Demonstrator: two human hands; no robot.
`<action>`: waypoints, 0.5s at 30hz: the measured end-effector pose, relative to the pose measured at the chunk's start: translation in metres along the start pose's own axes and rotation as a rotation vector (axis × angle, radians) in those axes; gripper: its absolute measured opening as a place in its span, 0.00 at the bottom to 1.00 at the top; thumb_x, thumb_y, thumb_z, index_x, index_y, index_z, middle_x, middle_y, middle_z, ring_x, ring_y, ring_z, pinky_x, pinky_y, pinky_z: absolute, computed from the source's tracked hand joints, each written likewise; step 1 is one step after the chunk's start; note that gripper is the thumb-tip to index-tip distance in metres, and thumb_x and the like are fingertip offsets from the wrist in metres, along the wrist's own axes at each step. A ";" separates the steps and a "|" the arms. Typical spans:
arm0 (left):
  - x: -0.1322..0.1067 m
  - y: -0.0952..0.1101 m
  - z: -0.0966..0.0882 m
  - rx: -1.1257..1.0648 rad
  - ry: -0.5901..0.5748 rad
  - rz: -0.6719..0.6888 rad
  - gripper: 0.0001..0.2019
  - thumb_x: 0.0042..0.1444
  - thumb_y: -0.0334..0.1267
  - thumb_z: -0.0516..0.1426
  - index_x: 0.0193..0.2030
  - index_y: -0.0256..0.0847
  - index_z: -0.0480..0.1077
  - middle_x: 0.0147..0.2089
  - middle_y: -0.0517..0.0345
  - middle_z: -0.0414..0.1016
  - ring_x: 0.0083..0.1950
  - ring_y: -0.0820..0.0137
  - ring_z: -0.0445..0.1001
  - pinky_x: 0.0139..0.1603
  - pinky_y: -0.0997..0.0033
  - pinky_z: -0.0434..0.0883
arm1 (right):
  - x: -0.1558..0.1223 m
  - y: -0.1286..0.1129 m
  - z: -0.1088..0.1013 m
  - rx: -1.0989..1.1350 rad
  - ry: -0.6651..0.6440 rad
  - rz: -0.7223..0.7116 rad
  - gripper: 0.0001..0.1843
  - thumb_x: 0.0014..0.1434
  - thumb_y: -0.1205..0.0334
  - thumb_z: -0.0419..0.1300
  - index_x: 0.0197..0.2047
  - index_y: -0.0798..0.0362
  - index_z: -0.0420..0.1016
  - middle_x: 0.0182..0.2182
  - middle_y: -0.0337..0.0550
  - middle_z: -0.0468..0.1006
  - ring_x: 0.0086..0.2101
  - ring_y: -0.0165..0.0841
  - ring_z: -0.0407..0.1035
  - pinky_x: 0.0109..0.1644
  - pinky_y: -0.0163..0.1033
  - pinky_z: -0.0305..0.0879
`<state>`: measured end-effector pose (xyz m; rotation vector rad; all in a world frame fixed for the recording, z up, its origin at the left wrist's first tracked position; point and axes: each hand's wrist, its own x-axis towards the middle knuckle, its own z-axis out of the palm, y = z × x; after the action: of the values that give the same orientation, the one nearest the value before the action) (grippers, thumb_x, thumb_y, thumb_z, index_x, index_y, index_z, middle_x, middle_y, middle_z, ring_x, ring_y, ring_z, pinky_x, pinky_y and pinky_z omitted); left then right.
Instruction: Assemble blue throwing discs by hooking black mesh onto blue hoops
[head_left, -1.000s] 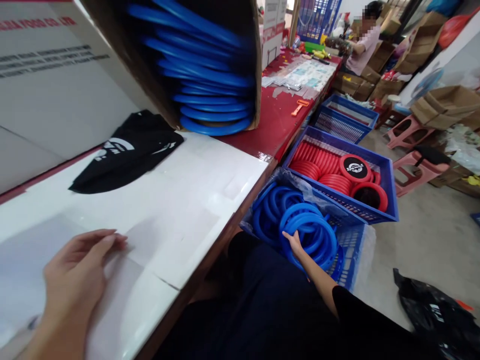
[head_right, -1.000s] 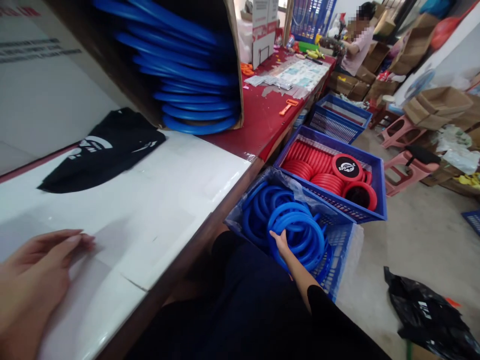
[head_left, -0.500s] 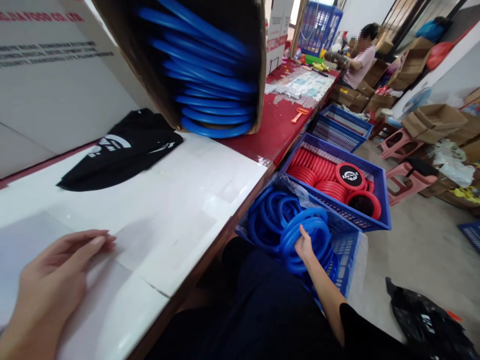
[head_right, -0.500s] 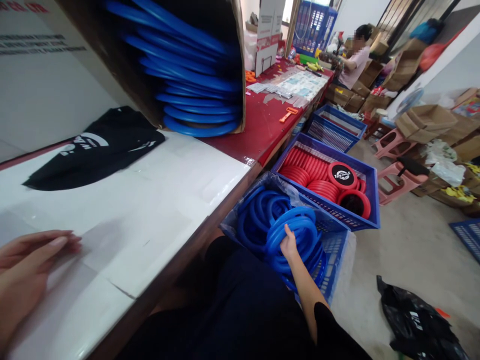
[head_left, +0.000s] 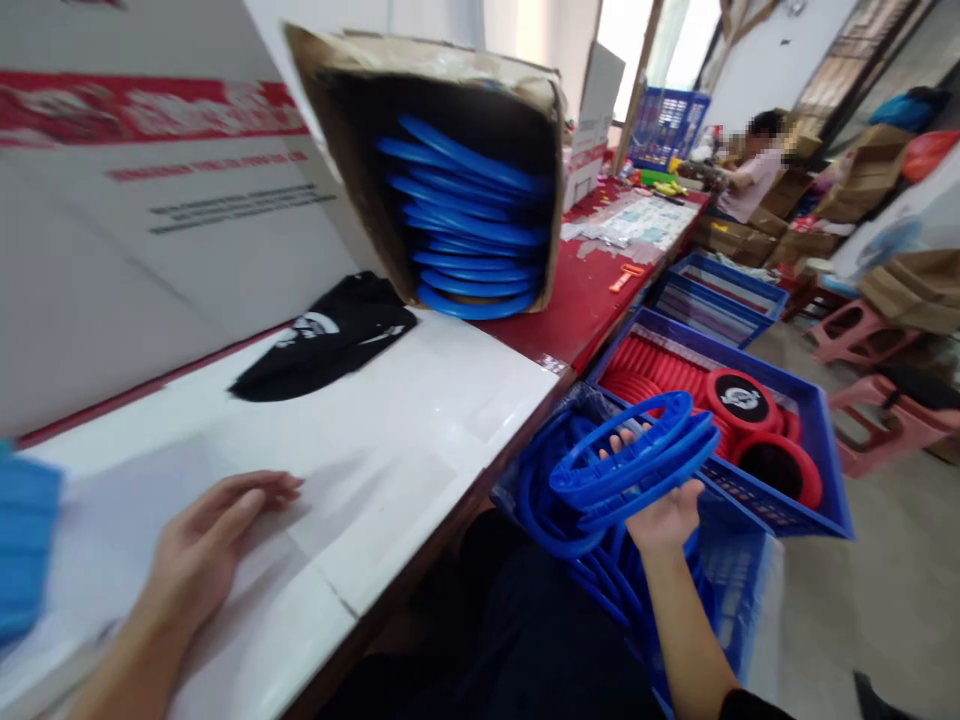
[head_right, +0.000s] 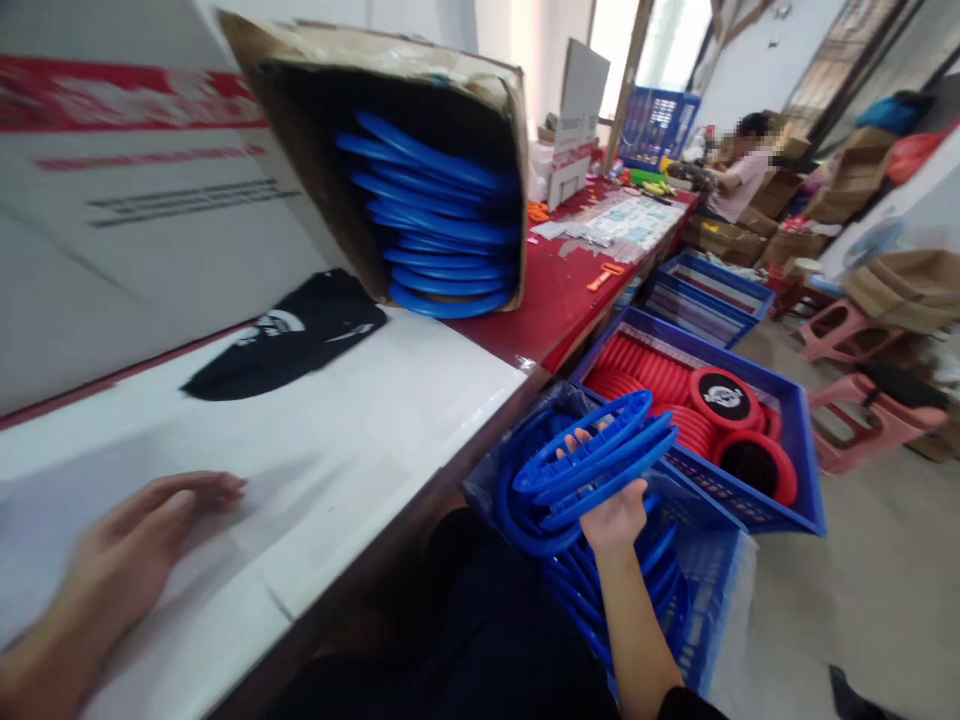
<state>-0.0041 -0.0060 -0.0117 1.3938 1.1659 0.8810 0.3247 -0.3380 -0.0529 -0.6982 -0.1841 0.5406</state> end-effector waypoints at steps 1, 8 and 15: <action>-0.001 0.001 0.001 -0.026 -0.010 0.014 0.24 0.34 0.60 0.72 0.32 0.46 0.78 0.36 0.57 0.83 0.41 0.58 0.76 0.51 0.55 0.77 | -0.001 -0.002 0.008 -0.005 -0.022 0.018 0.44 0.52 0.27 0.68 0.67 0.36 0.73 0.68 0.42 0.73 0.74 0.51 0.54 0.79 0.71 0.38; 0.000 -0.001 0.002 -0.100 -0.060 0.195 0.26 0.45 0.62 0.67 0.36 0.39 0.76 0.36 0.50 0.82 0.36 0.63 0.76 0.42 0.63 0.73 | 0.005 -0.016 0.106 -0.216 -0.058 0.123 0.34 0.47 0.29 0.68 0.54 0.33 0.83 0.68 0.36 0.72 0.76 0.51 0.45 0.83 0.63 0.37; 0.002 -0.006 0.001 -0.072 -0.146 0.230 0.27 0.54 0.64 0.61 0.41 0.39 0.74 0.39 0.48 0.81 0.37 0.64 0.76 0.42 0.64 0.73 | -0.016 -0.020 0.248 -0.215 -0.438 0.181 0.22 0.65 0.35 0.56 0.48 0.34 0.86 0.64 0.33 0.76 0.76 0.44 0.45 0.81 0.49 0.52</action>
<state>-0.0033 -0.0047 -0.0182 1.5263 0.8676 0.9545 0.2361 -0.2201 0.1476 -0.8026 -0.5990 0.8537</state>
